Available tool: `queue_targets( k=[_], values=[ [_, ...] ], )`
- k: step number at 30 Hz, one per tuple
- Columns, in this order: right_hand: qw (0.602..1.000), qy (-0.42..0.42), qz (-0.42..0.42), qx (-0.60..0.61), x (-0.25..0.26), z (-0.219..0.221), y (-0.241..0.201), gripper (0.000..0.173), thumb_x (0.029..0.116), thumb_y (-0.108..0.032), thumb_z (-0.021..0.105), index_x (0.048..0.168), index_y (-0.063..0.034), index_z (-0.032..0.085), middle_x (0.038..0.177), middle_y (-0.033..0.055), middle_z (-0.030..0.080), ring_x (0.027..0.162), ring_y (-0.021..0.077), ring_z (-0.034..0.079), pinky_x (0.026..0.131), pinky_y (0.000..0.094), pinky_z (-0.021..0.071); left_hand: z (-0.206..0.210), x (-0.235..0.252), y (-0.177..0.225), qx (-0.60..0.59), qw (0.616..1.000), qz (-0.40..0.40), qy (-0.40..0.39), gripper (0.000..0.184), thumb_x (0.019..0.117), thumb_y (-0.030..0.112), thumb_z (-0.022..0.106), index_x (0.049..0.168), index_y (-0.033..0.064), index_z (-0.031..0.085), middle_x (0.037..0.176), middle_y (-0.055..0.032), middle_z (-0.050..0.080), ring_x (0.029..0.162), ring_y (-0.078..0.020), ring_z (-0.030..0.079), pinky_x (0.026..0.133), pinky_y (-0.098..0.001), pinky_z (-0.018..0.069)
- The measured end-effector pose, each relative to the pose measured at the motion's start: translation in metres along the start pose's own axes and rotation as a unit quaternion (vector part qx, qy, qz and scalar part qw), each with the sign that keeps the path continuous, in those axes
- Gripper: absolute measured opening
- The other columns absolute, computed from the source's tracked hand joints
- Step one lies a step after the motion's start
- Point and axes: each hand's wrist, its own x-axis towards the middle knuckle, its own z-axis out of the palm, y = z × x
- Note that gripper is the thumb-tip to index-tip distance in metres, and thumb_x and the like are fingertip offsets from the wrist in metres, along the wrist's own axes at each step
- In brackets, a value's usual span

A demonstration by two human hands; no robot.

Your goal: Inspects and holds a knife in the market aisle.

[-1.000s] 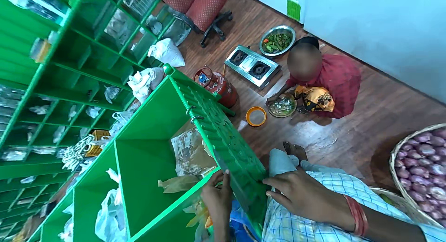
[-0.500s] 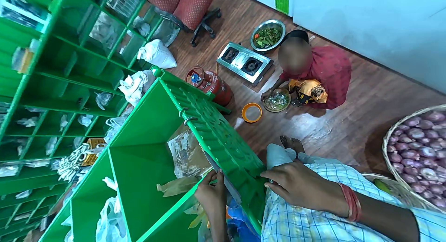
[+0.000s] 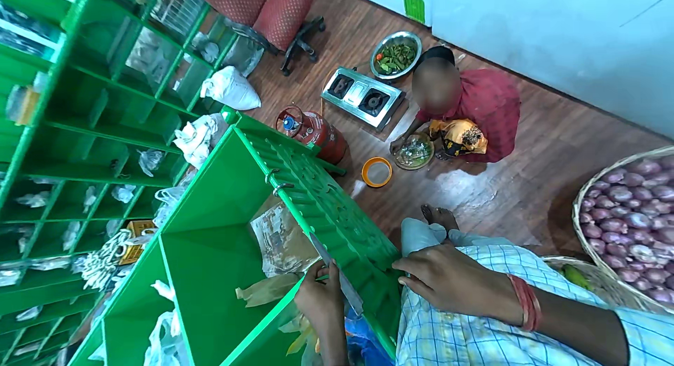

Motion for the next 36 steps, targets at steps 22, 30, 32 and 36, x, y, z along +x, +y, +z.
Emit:
queue_targets(
  k=[22,30,32,36],
  values=[
    [0.999,-0.039,0.032,0.007,0.001,-0.005,0.000,0.038,0.1093,-0.039,0.042,0.127,-0.0156,0.067,0.095,0.0045,0.070,0.083,0.0213,0.069,0.072,0.0424,0.0569,-0.001,-0.001,-0.003,-0.017,0.999,-0.007,-0.034,0.018,0.0849,0.023,0.085,0.085,0.0107,0.073,0.064,0.0030,0.069,0.052,-0.0116,0.065,0.052,-0.0392,0.0553],
    [0.999,-0.036,0.035,0.008,-0.001,-0.005,0.001,0.037,0.1093,-0.038,0.043,0.126,-0.0167,0.068,0.094,0.0025,0.069,0.080,0.0185,0.067,0.071,0.0397,0.0565,-0.003,-0.017,-0.002,-0.029,0.998,-0.013,-0.047,0.018,0.0845,0.021,0.086,0.084,0.0106,0.072,0.063,0.0030,0.069,0.051,-0.0111,0.064,0.051,-0.0379,0.0541],
    [0.999,-0.028,0.030,0.004,-0.002,-0.005,0.001,0.036,0.1090,-0.038,0.044,0.126,-0.0169,0.068,0.091,0.0020,0.069,0.078,0.0176,0.067,0.069,0.0388,0.0566,-0.003,-0.021,-0.003,-0.032,0.998,-0.011,-0.047,0.018,0.0843,0.021,0.086,0.083,0.0109,0.071,0.063,0.0032,0.069,0.050,-0.0105,0.064,0.049,-0.0366,0.0550],
    [0.999,-0.027,0.028,-0.003,-0.002,-0.006,0.000,0.036,0.1085,-0.038,0.045,0.127,-0.0170,0.068,0.090,0.0023,0.069,0.077,0.0181,0.067,0.068,0.0387,0.0563,-0.003,-0.029,-0.005,-0.023,0.999,-0.004,-0.043,0.017,0.0845,0.022,0.085,0.084,0.0104,0.072,0.064,0.0033,0.069,0.052,-0.0108,0.064,0.051,-0.0377,0.0536]
  ],
)
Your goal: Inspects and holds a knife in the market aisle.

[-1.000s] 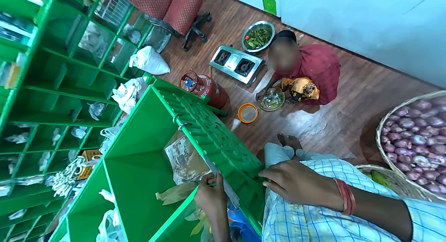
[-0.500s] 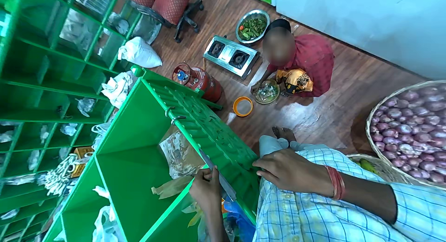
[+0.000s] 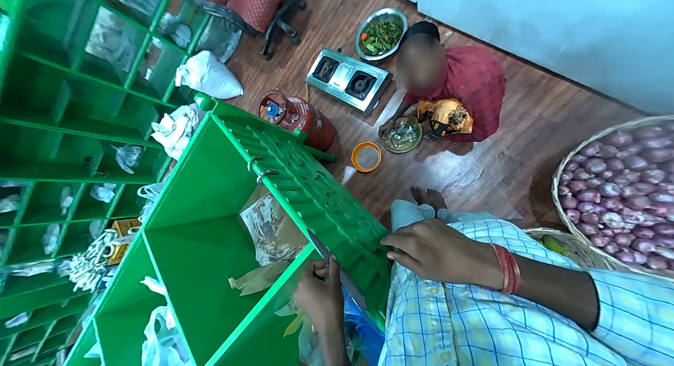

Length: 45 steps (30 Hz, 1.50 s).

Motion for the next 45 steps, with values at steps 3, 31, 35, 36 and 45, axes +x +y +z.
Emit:
queue_targets(
  k=[3,31,35,36,45],
  values=[
    [1.000,0.001,-0.003,-0.001,-0.001,0.002,0.000,0.036,0.1083,-0.038,0.046,0.127,-0.0168,0.068,0.090,0.0020,0.069,0.077,0.0177,0.067,0.068,0.0383,0.0562,0.001,-0.006,0.001,0.004,1.000,-0.005,-0.002,0.018,0.0848,0.022,0.085,0.086,0.0098,0.072,0.066,0.0027,0.070,0.054,-0.0117,0.064,0.053,-0.0387,0.0535],
    [1.000,0.022,-0.004,-0.015,-0.004,0.004,0.005,0.035,0.1080,-0.037,0.048,0.127,-0.0158,0.068,0.091,0.0019,0.069,0.078,0.0181,0.068,0.069,0.0394,0.0567,0.000,-0.012,-0.009,-0.033,0.999,-0.020,-0.028,0.024,0.0832,0.023,0.086,0.085,0.0078,0.069,0.061,0.0020,0.066,0.050,-0.0122,0.062,0.049,-0.0370,0.0531],
    [1.000,0.020,-0.001,-0.013,-0.004,0.005,0.005,0.035,0.1080,-0.037,0.047,0.127,-0.0162,0.068,0.091,0.0014,0.069,0.079,0.0176,0.068,0.069,0.0394,0.0567,0.002,-0.010,-0.012,-0.037,0.998,-0.034,-0.040,0.025,0.0846,0.025,0.085,0.083,0.0079,0.067,0.060,0.0014,0.064,0.049,-0.0137,0.061,0.048,-0.0379,0.0515],
    [1.000,0.018,0.000,-0.013,-0.004,0.005,0.005,0.035,0.1080,-0.037,0.047,0.127,-0.0162,0.068,0.092,0.0015,0.069,0.078,0.0176,0.068,0.069,0.0394,0.0567,0.002,-0.009,-0.012,-0.038,0.998,-0.034,-0.043,0.026,0.0843,0.025,0.086,0.083,0.0078,0.066,0.059,0.0014,0.064,0.049,-0.0136,0.060,0.049,-0.0375,0.0514],
    [1.000,0.013,0.009,-0.012,-0.004,0.002,0.005,0.035,0.1078,-0.037,0.048,0.129,-0.0163,0.068,0.092,0.0023,0.070,0.079,0.0184,0.068,0.071,0.0400,0.0568,0.004,-0.006,-0.010,-0.040,0.998,-0.013,-0.041,0.026,0.0835,0.023,0.086,0.080,0.0080,0.065,0.058,0.0017,0.061,0.048,-0.0134,0.058,0.047,-0.0362,0.0492]
  ],
)
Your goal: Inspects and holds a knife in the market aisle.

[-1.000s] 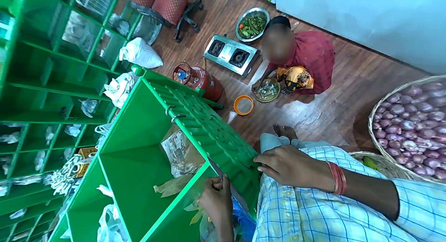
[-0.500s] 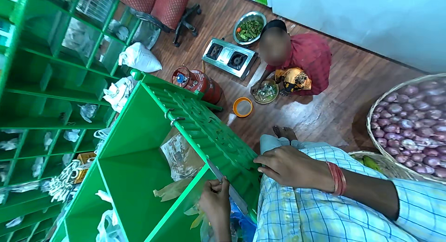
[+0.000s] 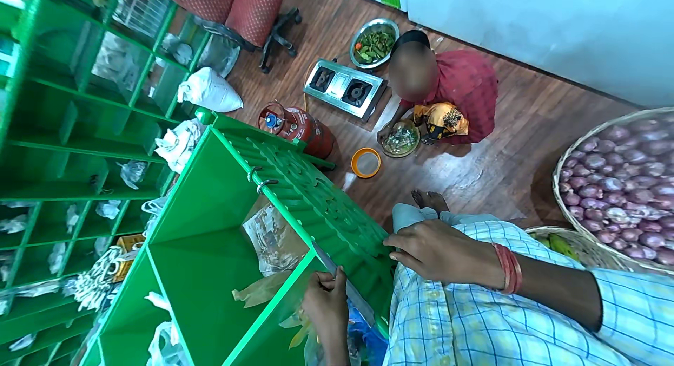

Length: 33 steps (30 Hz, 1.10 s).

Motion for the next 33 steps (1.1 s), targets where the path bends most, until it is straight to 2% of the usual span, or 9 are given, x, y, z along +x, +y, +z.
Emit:
queue_targets(
  k=[12,24,33],
  values=[
    [1.000,0.004,0.000,0.009,-0.0009,-0.0010,0.0020,0.035,0.1085,-0.036,0.047,0.127,-0.0145,0.067,0.094,0.0050,0.069,0.082,0.0218,0.068,0.071,0.0421,0.0567,0.0066,-0.0024,0.0042,-0.006,1.000,0.008,0.025,0.022,0.0828,0.018,0.083,0.077,0.0101,0.064,0.055,0.0030,0.060,0.047,-0.0130,0.057,0.047,-0.0380,0.0471],
    [1.000,0.000,0.003,0.011,-0.0003,-0.0007,0.0019,0.035,0.1084,-0.036,0.047,0.128,-0.0141,0.067,0.094,0.0049,0.069,0.083,0.0220,0.069,0.072,0.0430,0.0570,0.0046,0.0045,-0.0034,-0.022,1.000,0.007,-0.007,0.022,0.0841,0.021,0.081,0.079,0.0092,0.063,0.059,0.0017,0.058,0.050,-0.0150,0.056,0.048,-0.0384,0.0472],
    [1.000,-0.004,0.007,0.017,0.0003,-0.0026,0.0033,0.035,0.1082,-0.035,0.047,0.127,-0.0135,0.067,0.095,0.0056,0.069,0.084,0.0221,0.069,0.074,0.0434,0.0570,0.0084,0.0058,-0.0024,-0.017,1.000,0.018,-0.011,0.022,0.0843,0.022,0.078,0.077,0.0102,0.061,0.055,0.0034,0.052,0.046,-0.0135,0.051,0.046,-0.0366,0.0432]
  ],
)
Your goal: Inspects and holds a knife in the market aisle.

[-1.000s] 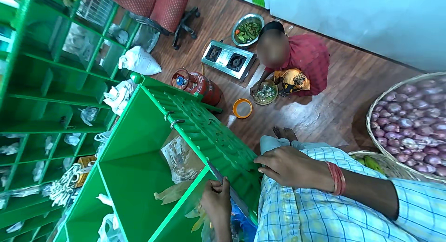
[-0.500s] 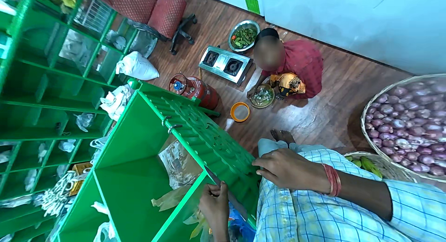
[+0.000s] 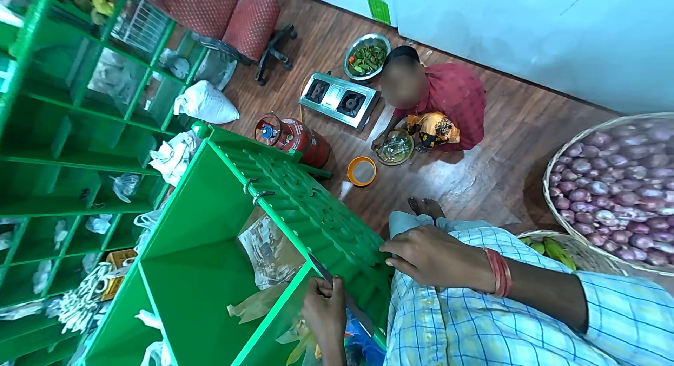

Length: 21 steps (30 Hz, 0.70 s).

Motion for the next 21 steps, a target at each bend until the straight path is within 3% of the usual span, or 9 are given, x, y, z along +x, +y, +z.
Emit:
queue_targets(
  k=[21],
  values=[
    [1.000,0.003,0.004,0.006,0.0019,0.0007,0.0029,0.034,0.1082,-0.036,0.047,0.127,-0.0143,0.067,0.093,0.0052,0.068,0.081,0.0221,0.068,0.071,0.0430,0.0563,0.0092,0.0033,0.0052,0.040,0.999,-0.024,0.017,0.028,0.0843,0.021,0.076,0.071,0.0103,0.055,0.053,0.0017,0.046,0.046,-0.0163,0.047,0.047,-0.0395,0.0402]
  ],
)
